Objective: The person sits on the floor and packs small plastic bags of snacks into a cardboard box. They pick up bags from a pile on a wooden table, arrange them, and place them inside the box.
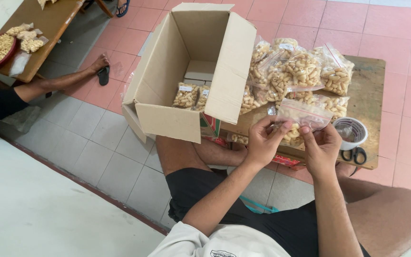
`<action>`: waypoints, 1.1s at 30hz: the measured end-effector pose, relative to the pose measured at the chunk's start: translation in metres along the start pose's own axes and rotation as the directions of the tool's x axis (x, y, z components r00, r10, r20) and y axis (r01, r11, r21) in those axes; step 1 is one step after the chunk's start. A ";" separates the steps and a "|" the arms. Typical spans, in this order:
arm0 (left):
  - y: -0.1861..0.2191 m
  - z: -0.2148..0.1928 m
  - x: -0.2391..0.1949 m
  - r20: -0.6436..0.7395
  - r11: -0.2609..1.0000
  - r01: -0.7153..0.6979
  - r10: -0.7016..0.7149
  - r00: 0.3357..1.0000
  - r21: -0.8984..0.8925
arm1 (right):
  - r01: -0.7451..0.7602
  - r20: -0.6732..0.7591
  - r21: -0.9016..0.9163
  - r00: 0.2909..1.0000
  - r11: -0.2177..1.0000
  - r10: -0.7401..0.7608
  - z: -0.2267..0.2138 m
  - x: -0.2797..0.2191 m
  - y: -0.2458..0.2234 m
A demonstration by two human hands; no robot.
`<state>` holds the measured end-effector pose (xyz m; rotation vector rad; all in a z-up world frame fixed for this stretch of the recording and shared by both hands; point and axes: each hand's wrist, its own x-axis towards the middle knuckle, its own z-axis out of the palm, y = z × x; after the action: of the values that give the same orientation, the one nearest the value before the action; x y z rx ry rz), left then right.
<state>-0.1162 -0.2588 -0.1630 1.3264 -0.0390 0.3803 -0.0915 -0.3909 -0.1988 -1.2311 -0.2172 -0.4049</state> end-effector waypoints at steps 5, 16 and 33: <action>-0.012 -0.002 -0.002 -0.018 1.000 0.025 -0.025 1.000 0.007 | 0.163 0.124 -0.076 0.981 0.984 -0.153 -0.005 -0.002 0.002; -0.002 -0.004 0.004 -0.029 0.996 0.070 -0.072 0.997 -0.047 | 0.441 0.394 -0.395 0.874 0.806 -0.285 -0.008 0.002 -0.026; 0.003 -0.010 0.003 -0.111 0.999 -0.015 0.009 0.994 -0.050 | 0.424 0.388 -0.412 0.883 0.807 -0.266 0.000 0.003 -0.042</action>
<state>-0.1159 -0.2477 -0.1618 1.2540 0.0356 0.4596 -0.1063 -0.4032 -0.1618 -1.7671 -0.6572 -0.6089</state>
